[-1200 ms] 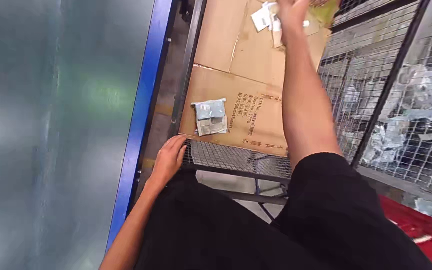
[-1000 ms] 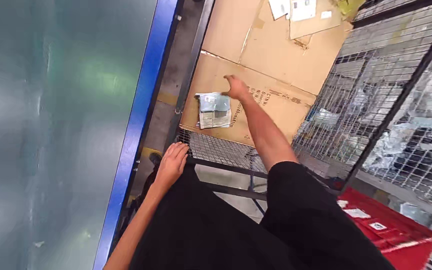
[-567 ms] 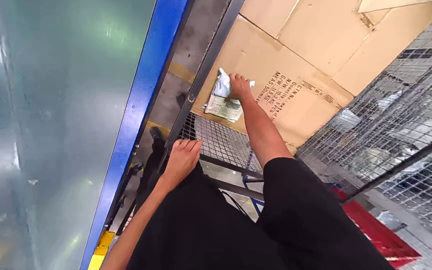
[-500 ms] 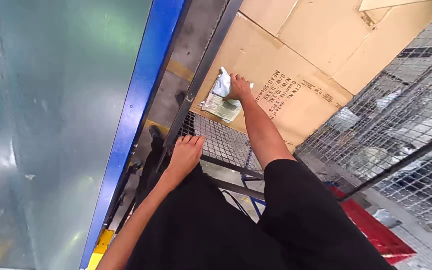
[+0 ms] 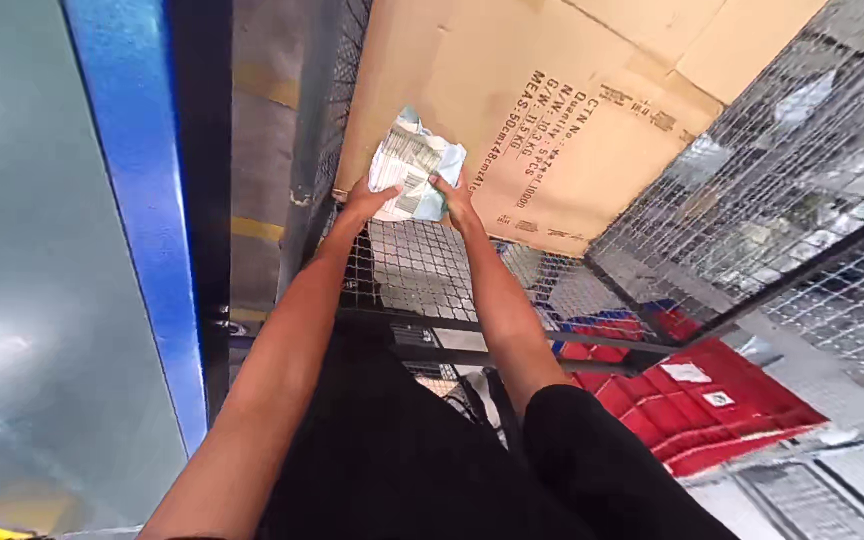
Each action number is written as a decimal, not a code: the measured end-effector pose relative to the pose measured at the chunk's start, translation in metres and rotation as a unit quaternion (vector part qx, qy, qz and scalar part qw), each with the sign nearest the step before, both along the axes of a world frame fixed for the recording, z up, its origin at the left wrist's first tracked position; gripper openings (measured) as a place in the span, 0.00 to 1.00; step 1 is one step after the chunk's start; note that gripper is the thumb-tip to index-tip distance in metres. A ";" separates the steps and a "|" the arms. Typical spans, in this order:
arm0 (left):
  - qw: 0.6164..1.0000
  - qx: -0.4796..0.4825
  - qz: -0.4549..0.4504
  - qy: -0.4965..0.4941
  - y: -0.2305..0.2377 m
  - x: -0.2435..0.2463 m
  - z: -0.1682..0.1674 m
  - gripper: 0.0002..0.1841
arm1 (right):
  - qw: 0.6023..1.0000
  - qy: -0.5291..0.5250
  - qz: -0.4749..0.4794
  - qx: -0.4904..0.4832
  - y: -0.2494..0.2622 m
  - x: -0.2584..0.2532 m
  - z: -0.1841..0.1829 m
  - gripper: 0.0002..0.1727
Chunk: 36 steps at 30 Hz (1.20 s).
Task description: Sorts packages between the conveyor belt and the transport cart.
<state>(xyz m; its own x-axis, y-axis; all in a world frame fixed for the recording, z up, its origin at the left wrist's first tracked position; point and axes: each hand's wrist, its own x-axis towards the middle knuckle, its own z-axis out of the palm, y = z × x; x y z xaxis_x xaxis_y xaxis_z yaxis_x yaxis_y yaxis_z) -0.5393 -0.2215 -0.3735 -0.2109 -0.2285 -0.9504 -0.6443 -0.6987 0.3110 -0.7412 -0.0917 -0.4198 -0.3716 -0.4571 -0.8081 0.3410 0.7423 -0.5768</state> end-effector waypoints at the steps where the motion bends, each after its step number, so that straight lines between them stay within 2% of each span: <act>1: 1.000 0.007 -0.005 0.025 -0.005 -0.004 0.010 0.38 | 1.000 -0.015 -0.015 -0.013 0.002 0.001 0.006 0.54; 3: 0.995 -0.026 -0.058 0.074 -0.018 -0.010 0.042 0.26 | 0.999 -0.016 -0.028 -0.038 0.003 -0.002 0.019 0.53; 5: 0.979 -0.087 -0.135 0.128 -0.028 -0.012 0.087 0.19 | 0.998 -0.009 -0.017 -0.062 0.002 -0.009 0.037 0.60; 9: 0.939 -0.197 -0.214 0.186 -0.037 -0.003 0.165 0.18 | 0.992 -0.001 0.003 -0.128 -0.028 0.000 0.102 0.66; 13: 0.899 -0.305 -0.195 0.246 -0.043 0.031 0.253 0.17 | 0.973 -0.040 -0.032 -0.227 -0.043 0.026 0.162 0.70; 15: 0.875 -0.363 -0.161 0.276 -0.045 0.063 0.297 0.14 | 0.956 -0.080 -0.072 -0.273 -0.055 0.047 0.197 0.68; 17: 0.870 -0.413 -0.119 0.240 -0.039 0.105 0.332 0.11 | 0.935 -0.124 -0.074 -0.325 -0.065 0.073 0.230 0.64; 19: 0.878 -0.440 -0.048 0.180 -0.025 0.153 0.357 0.09 | 0.921 -0.142 -0.025 -0.361 -0.078 0.108 0.257 0.61; 21: 0.882 -0.450 0.028 0.136 -0.007 0.203 0.380 0.12 | 0.914 -0.137 0.047 -0.379 -0.097 0.151 0.282 0.62; 24: 0.880 -0.441 0.105 0.143 0.026 0.283 0.421 0.18 | 0.893 -0.153 0.150 -0.397 -0.116 0.232 0.320 0.62; 26: 0.861 -0.458 0.161 0.149 0.054 0.337 0.441 0.13 | 0.874 -0.163 0.215 -0.404 -0.121 0.291 0.341 0.61; 30: 0.777 -0.553 0.298 0.042 0.121 0.423 0.456 0.07 | 0.840 -0.177 0.335 -0.388 -0.107 0.404 0.380 0.63; 32: 0.726 -0.566 0.389 -0.024 0.155 0.456 0.465 0.03 | 0.809 -0.232 0.390 -0.374 -0.095 0.445 0.394 0.64; 36: 0.636 -0.539 0.542 -0.105 0.221 0.513 0.482 0.09 | 0.731 -0.375 0.477 -0.312 -0.070 0.508 0.413 0.68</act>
